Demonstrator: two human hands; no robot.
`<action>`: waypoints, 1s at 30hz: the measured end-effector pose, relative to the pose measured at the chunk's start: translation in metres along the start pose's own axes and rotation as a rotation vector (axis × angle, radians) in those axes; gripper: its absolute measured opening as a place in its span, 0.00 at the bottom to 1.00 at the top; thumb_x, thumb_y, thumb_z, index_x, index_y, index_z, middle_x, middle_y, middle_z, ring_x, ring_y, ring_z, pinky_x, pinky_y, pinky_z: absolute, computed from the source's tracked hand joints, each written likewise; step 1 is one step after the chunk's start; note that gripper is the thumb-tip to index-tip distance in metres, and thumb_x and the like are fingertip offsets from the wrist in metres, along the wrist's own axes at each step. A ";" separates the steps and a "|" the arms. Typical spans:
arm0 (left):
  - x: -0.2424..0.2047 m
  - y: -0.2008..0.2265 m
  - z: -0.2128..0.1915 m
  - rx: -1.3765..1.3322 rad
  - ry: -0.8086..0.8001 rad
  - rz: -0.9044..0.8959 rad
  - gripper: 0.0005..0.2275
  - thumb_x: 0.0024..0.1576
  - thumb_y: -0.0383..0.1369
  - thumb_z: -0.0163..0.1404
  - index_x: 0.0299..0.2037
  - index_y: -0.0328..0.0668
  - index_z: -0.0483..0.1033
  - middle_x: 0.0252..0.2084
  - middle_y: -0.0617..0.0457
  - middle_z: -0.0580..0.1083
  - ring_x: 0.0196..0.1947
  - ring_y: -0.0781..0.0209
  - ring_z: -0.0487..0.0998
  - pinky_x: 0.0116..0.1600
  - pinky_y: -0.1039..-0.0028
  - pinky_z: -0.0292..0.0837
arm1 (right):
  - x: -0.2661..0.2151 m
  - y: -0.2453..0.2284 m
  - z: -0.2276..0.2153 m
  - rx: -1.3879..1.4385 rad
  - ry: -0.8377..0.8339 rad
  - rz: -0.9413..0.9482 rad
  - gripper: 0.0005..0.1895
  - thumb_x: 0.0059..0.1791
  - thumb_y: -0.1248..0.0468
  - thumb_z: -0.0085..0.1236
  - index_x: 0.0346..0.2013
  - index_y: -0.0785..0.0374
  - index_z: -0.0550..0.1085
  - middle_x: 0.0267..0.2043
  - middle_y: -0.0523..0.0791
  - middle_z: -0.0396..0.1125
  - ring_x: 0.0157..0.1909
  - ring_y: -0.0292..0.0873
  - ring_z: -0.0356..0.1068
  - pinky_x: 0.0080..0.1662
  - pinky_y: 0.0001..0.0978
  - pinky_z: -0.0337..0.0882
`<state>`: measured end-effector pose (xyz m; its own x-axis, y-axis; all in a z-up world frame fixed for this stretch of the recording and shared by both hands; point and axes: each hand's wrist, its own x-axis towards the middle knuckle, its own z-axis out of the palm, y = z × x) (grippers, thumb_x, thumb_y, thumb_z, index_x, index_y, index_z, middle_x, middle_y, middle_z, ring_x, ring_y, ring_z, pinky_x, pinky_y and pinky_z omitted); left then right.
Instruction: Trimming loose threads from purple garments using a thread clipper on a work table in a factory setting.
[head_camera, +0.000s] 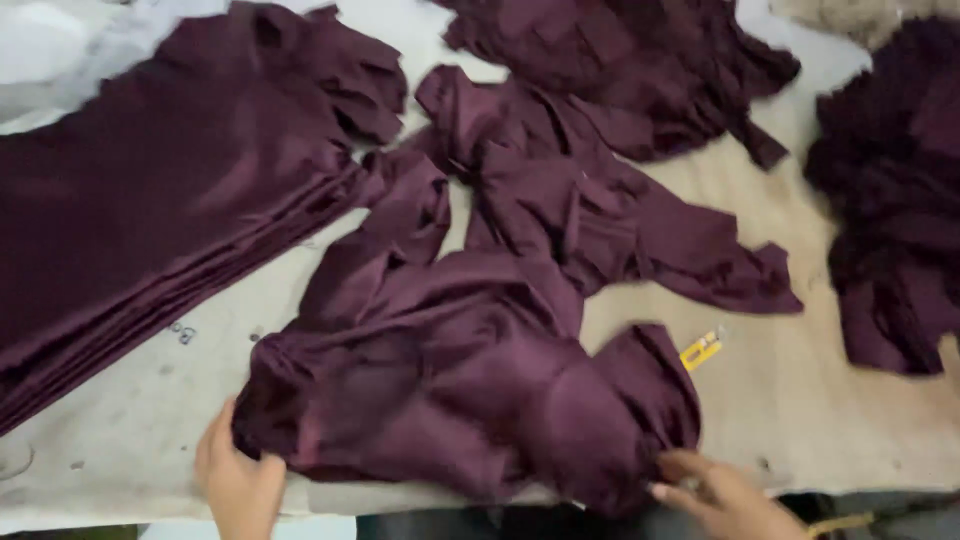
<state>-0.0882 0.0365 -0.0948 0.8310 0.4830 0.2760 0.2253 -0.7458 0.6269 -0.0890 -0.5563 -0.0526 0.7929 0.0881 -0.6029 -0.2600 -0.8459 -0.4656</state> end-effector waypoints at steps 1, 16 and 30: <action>-0.014 0.003 0.007 -0.027 0.214 -0.005 0.28 0.49 0.26 0.50 0.64 0.34 0.74 0.57 0.34 0.73 0.58 0.36 0.70 0.65 0.54 0.64 | 0.008 -0.004 0.003 0.056 0.052 0.055 0.28 0.43 0.45 0.66 0.57 0.43 0.78 0.51 0.32 0.85 0.50 0.26 0.82 0.53 0.20 0.78; -0.027 0.131 -0.041 -1.188 0.040 -0.893 0.22 0.64 0.41 0.38 0.66 0.41 0.66 0.63 0.44 0.73 0.59 0.51 0.74 0.62 0.59 0.70 | 0.007 -0.241 0.003 0.117 0.343 -0.869 0.17 0.52 0.62 0.55 0.54 0.63 0.74 0.52 0.47 0.72 0.54 0.44 0.73 0.58 0.34 0.69; -0.025 0.178 -0.015 -1.324 -0.146 -0.675 0.28 0.63 0.50 0.41 0.68 0.40 0.68 0.68 0.44 0.69 0.70 0.54 0.65 0.75 0.57 0.57 | 0.054 -0.414 0.004 0.033 -0.338 -1.574 0.43 0.44 0.79 0.59 0.73 0.73 0.55 0.66 0.69 0.60 0.70 0.77 0.55 0.68 0.68 0.58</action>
<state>-0.0765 -0.1010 0.0212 0.8212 0.4495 -0.3517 0.0317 0.5793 0.8145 0.0593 -0.1997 0.1053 0.1207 0.9260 0.3578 0.6405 0.2027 -0.7407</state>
